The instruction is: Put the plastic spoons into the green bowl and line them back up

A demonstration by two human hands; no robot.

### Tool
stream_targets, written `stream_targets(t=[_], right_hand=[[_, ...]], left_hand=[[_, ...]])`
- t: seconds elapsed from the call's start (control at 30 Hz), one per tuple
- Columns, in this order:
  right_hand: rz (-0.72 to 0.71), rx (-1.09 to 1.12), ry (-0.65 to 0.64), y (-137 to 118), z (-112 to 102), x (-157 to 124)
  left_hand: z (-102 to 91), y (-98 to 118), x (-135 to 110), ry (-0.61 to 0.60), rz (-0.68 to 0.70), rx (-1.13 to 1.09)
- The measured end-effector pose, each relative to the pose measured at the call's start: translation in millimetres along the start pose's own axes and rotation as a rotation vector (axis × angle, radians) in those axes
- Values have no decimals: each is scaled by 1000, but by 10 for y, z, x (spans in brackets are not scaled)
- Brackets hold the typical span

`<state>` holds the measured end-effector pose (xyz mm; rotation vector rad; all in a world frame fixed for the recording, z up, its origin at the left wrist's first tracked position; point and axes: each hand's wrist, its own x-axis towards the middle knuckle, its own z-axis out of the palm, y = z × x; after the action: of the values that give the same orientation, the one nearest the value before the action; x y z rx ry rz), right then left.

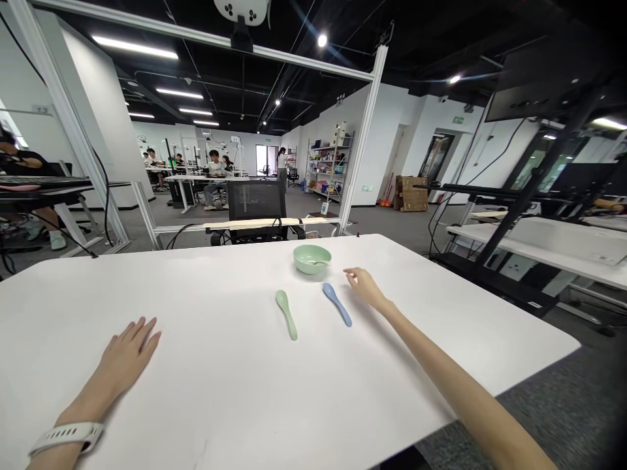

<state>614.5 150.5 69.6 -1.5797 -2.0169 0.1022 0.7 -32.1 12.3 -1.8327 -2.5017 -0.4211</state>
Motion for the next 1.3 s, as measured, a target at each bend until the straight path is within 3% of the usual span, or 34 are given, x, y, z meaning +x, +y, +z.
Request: stream_targets(t=[0.1,0.27,0.43,0.53,0.6,0.7,0.8,0.9,1.0,1.13,1.3], right_hand=[[5,-61,30,-278,-100,384],[167,-220,-113,-685,-54,767],[215,-208,-104,-789,37,800],[154,-132,-70,-826,31,764],[78,-36,18,-877,6,728],[-75,142,253,-1020,-20,605],[-263,331,416,-1273,9,313],[-464,441,398,-1613,105,-150],[-618,467,324,-1908,248,-601],[-699,459,260,-2030,404,-875],[-505,348,137,-1874,495,-791]], left_hand=[[-18,16,-12,-16,-6,3],[-38,33,-15,-16,-31,0],[0,-6,2,-7,-10,-13],[-17,9,1,41,-7,-55],[-96,116,-33,111,34,-123],[-318,514,-138,169,140,-356],[-547,1167,-248,-53,136,-695],[-682,1863,-341,-330,138,-992],[-725,2385,-430,-494,129,-1186],[-665,2684,-472,-489,132,-1263],[-485,2646,-333,-350,69,-1073]])
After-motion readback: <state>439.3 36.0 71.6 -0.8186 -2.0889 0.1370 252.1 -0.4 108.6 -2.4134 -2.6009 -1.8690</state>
